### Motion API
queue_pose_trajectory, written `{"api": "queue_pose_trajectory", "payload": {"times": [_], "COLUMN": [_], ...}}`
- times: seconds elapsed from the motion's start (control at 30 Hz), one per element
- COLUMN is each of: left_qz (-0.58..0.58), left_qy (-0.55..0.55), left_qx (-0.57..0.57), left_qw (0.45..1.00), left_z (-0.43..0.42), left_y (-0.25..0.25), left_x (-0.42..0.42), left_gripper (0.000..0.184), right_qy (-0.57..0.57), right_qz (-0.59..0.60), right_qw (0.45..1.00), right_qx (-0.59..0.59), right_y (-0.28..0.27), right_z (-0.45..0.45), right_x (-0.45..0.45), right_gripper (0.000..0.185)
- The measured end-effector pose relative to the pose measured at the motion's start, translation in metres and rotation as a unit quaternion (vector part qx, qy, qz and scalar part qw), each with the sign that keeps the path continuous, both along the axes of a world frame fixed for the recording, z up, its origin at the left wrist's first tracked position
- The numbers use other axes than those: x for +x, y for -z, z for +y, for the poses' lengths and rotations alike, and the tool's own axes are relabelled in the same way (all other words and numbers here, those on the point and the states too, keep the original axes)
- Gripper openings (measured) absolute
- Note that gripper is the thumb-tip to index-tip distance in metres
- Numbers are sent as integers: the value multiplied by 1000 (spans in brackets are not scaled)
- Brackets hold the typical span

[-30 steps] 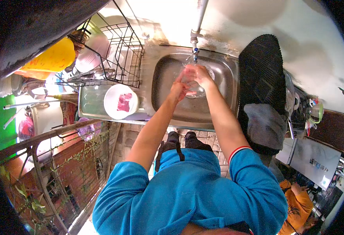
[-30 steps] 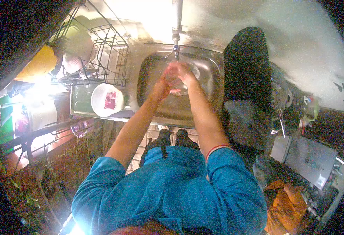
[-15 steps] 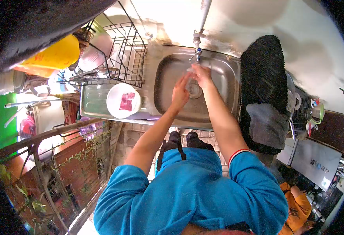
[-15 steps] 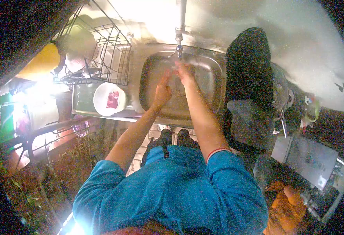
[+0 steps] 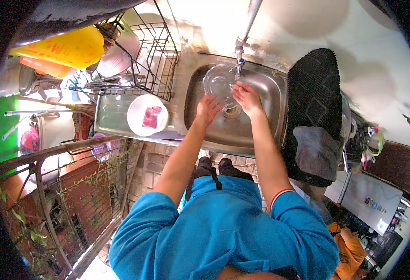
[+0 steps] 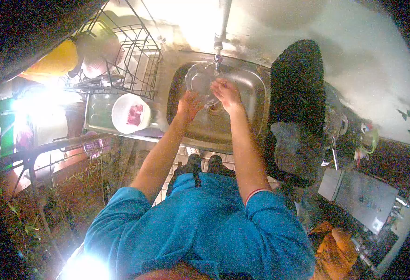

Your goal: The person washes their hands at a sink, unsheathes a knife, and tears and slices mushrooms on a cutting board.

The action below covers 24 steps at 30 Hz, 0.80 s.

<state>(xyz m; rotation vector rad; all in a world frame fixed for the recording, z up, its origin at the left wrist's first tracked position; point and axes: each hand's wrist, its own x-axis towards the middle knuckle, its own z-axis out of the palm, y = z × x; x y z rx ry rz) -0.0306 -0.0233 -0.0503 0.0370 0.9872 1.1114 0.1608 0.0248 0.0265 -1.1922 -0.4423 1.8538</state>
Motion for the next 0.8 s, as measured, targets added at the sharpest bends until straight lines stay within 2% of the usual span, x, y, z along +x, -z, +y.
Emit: {"api": "queue_pose_trajectory", "payload": {"times": [0.07, 0.1, 0.17, 0.2, 0.27, 0.3, 0.37, 0.43, 0.5, 0.57, 0.6, 0.63, 0.67, 0.7, 0.73, 0.77, 0.8], "left_qz": [-37, -37, 2, 1, -17, -19, 83, 107, 132, 64, 49, 50, 1, -47, -174, -172, -127], "left_qy": [6, 6, -5, -3, 50, 53, 78, 111, 144, 247, 286, 287, 332, 376, 413, 413, 419], "left_qx": [53, 51, 60, 58, 54, 54, 43, 49, 57, 10, 4, 4, -7, -19, -55, -56, -16], "left_qw": [998, 998, 998, 998, 997, 997, 993, 987, 979, 967, 957, 957, 943, 925, 892, 893, 899], "left_z": [4, 5, 8, 12, 33, 42, 60, 88, 99, 109, 112, 109, 104, 102, 103, 101, 91], "left_y": [29, 25, 11, 15, 31, 28, 19, 25, 17, -10, -15, -22, -28, -33, -26, -18, -34], "left_x": [-4, -1, 7, 14, 29, 38, 56, 67, 73, 64, 60, 51, 38, 22, 7, -3, -10], "left_gripper": [72, 72, 57, 57, 50, 50, 53, 60, 66, 73, 76, 76, 72, 69, 60, 60, 57], "right_qy": [36, 36, 90, 92, 167, 169, 163, 180, 105, 99, 43, -13, -76, -73, -150, -225, -224], "right_qz": [20, 20, 58, 56, 22, 20, -113, -139, -246, -270, -302, -333, -412, -410, -470, -521, -519], "right_qw": [999, 999, 993, 993, 984, 984, 966, 964, 932, 922, 914, 903, 864, 865, 800, 719, 721], "right_qx": [13, 12, 47, 46, 58, 58, 167, 142, 243, 258, 266, 272, 279, 278, 342, 401, 401], "right_y": [1, 5, 15, 15, 14, 15, 23, 23, 24, 24, 27, 15, 0, 4, 9, 16, 14], "right_z": [-15, -22, -37, -45, -60, -66, -76, -80, -88, -97, -98, -100, -102, -100, -98, -95, -92], "right_x": [4, 7, 14, 15, 10, 9, 5, 4, 7, 9, 11, 8, 11, 13, 17, 17, 13], "right_gripper": [37, 37, 37, 37, 33, 33, 31, 28, 25, 24, 23, 23, 23, 23, 33, 45, 45]}}
